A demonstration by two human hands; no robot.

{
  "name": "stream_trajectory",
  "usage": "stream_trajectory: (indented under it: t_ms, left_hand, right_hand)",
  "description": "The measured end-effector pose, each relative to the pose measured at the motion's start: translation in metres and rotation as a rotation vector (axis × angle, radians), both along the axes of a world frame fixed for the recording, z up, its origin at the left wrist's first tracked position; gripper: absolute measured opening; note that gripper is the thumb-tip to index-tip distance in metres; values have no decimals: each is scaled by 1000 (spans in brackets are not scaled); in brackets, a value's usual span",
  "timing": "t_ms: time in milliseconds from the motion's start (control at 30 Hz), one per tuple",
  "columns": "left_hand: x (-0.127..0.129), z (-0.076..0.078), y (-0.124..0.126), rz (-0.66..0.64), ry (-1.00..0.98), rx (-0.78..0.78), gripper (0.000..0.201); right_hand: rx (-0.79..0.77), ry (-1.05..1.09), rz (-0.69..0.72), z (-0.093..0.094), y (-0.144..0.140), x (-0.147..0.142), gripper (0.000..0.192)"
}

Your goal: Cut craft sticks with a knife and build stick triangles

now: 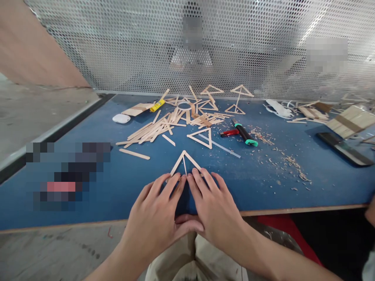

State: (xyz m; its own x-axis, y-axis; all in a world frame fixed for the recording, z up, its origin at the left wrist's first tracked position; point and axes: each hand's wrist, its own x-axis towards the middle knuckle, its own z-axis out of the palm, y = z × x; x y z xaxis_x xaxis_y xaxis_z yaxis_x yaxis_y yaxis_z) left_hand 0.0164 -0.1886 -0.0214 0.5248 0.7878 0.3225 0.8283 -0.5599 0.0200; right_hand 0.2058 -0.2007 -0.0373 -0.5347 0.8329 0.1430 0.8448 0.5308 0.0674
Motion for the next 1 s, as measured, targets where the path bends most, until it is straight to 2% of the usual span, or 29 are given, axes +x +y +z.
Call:
stream_trajectory:
  t_ms: [133, 233, 367, 500, 567, 767, 1000]
  left_hand:
    - [0, -3, -4, -12, 19, 9, 99]
    - [-4, -6, -5, -18, 0, 14, 97]
    - [-15, -6, 1, -75, -41, -19, 89]
    - [-25, -4, 9, -121, -53, -39, 77]
    - [-25, -5, 11, -118, -60, -37, 74]
    - [-23, -9, 9, -93, -77, -31, 74]
    - [-23, -11, 9, -95, -88, -48, 76]
  right_hand:
    - [9, 12, 6, -6, -3, -3, 96]
    - [-1, 46, -5, -2, -4, -2, 92]
    - [-33, 163, -13, 16, 6, 11, 62]
    - [-52, 337, -13, 33, 33, 25, 30]
    - [-124, 430, -17, 37, 49, 27, 22]
    - [-400, 544, -50, 41, 78, 19, 24]
    - [-431, 523, -69, 40, 83, 14, 31]
